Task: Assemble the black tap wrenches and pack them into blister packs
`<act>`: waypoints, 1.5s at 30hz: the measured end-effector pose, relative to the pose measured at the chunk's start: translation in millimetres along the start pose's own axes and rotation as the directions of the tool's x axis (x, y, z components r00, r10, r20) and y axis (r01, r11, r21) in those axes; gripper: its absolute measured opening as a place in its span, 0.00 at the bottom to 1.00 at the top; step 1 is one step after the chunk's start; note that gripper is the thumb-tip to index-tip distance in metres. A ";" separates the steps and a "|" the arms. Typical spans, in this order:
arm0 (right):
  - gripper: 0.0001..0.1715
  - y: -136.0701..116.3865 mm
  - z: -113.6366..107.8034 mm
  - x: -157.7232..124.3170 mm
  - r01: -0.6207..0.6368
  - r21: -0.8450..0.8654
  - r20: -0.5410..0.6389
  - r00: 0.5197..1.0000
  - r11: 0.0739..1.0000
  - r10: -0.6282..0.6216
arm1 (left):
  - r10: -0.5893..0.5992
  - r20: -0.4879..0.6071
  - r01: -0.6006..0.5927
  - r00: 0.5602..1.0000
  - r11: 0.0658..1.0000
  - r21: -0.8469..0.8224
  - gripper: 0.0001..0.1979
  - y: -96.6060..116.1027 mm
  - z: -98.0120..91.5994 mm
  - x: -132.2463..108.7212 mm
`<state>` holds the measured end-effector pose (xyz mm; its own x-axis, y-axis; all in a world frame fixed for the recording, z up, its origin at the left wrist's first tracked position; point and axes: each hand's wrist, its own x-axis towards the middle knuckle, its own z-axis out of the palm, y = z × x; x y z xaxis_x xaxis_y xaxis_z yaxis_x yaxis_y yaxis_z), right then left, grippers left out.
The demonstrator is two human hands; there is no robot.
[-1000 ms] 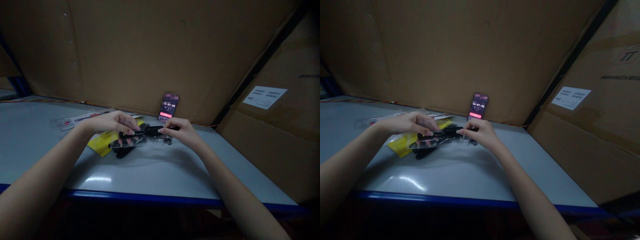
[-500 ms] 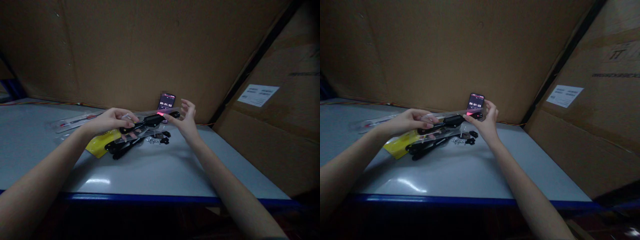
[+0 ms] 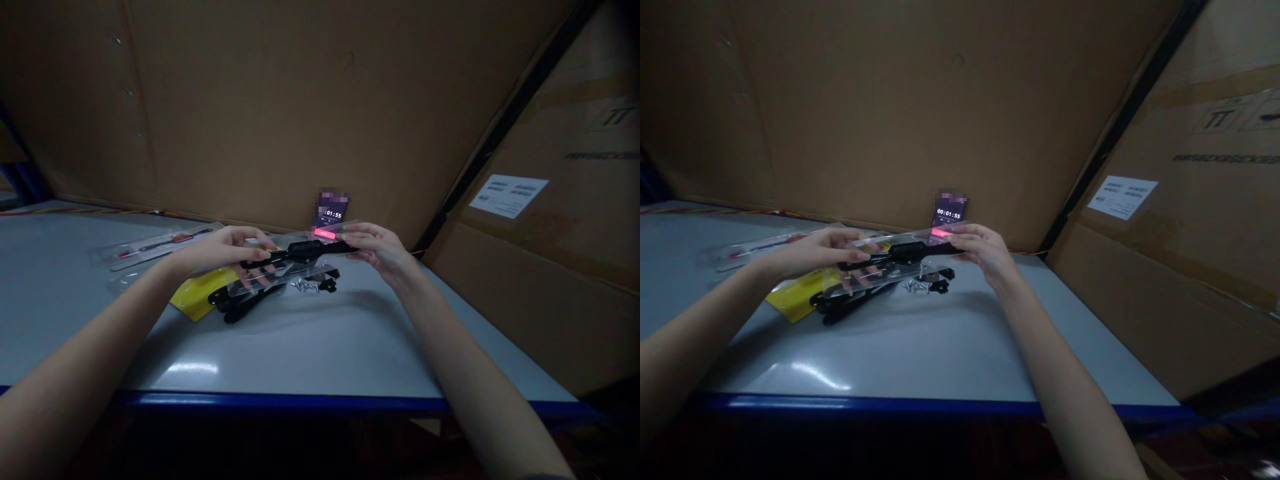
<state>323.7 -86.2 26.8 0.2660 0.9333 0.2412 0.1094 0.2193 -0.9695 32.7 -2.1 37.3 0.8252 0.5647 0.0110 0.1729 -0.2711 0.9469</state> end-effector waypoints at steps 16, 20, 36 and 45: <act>0.35 -0.5 29.0 -11.5 0.445 -0.537 -0.019 0.843 0.717 -0.537 | -0.151 0.248 0.160 0.957 0.987 -0.016 0.17 2.9 15.4 -1.6; 0.23 -4.3 39.5 -23.8 0.653 -0.722 0.422 0.679 0.231 -0.601 | -0.138 0.184 0.134 0.973 0.990 0.034 0.17 4.1 18.4 0.1; 0.09 -15.2 37.1 -27.8 0.616 -0.773 0.425 0.679 0.151 -0.599 | -0.116 0.087 0.122 0.989 0.990 -0.067 0.28 1.9 13.7 2.9; 0.15 -6.7 43.9 -22.1 0.120 0.142 -0.036 0.993 0.983 -0.116 | -0.048 0.056 0.059 0.997 0.974 -0.220 0.31 -5.6 23.6 10.5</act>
<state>275.0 -95.8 26.1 0.2860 0.8906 0.3537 0.0037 0.3681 -0.9298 53.1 -13.1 24.5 0.8450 0.5322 -0.0523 0.0986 -0.0590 0.9934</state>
